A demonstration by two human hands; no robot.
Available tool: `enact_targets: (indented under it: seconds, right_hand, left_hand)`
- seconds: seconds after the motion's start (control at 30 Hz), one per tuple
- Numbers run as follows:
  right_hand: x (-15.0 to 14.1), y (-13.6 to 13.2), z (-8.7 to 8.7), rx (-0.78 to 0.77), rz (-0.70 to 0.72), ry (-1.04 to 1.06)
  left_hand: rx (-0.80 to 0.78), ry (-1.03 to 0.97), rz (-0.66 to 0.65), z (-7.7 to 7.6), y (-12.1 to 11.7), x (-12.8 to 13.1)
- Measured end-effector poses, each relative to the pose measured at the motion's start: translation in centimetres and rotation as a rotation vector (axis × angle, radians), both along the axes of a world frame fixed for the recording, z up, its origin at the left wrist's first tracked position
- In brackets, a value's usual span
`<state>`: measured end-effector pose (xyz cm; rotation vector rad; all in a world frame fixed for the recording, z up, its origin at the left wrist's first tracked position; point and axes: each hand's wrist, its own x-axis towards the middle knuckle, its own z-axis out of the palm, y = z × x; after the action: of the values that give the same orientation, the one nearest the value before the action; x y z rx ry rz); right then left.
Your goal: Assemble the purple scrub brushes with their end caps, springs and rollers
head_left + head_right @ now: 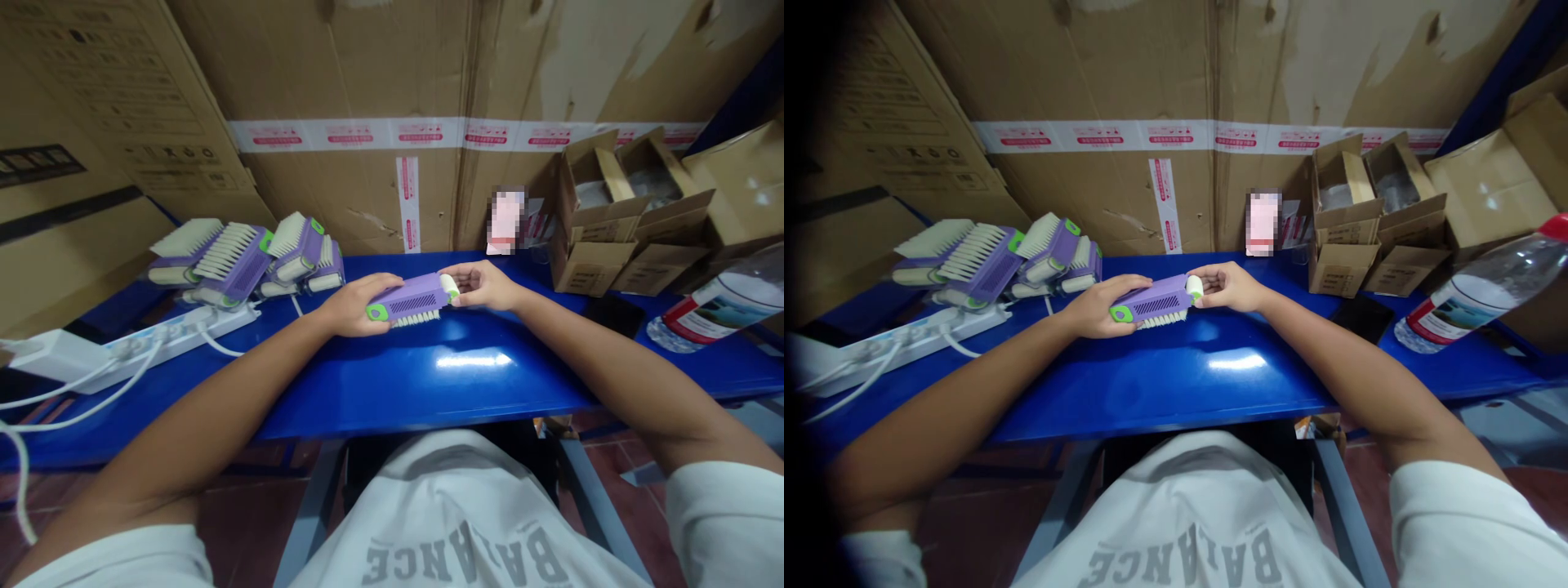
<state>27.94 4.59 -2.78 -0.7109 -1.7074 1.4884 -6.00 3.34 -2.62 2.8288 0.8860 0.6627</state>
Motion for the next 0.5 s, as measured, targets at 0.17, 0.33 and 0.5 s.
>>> enact_targets:
  seconds: [0.17,0.33,0.5]
  right_hand:
    - [-0.07,-0.02,-0.04,-0.017,0.018,0.011]
    - [0.03,0.07,-0.09,-0.021,0.017,0.006]
    - [0.22,0.02,0.23,-0.002,0.032,-0.019]
  left_hand:
    - [-0.019,0.001,0.004,0.07,0.06,-0.08]
    - [-0.011,-0.011,-0.010,0.00,0.08,-0.08]
    - [-0.001,-0.015,-0.026,0.00,-0.06,0.06]
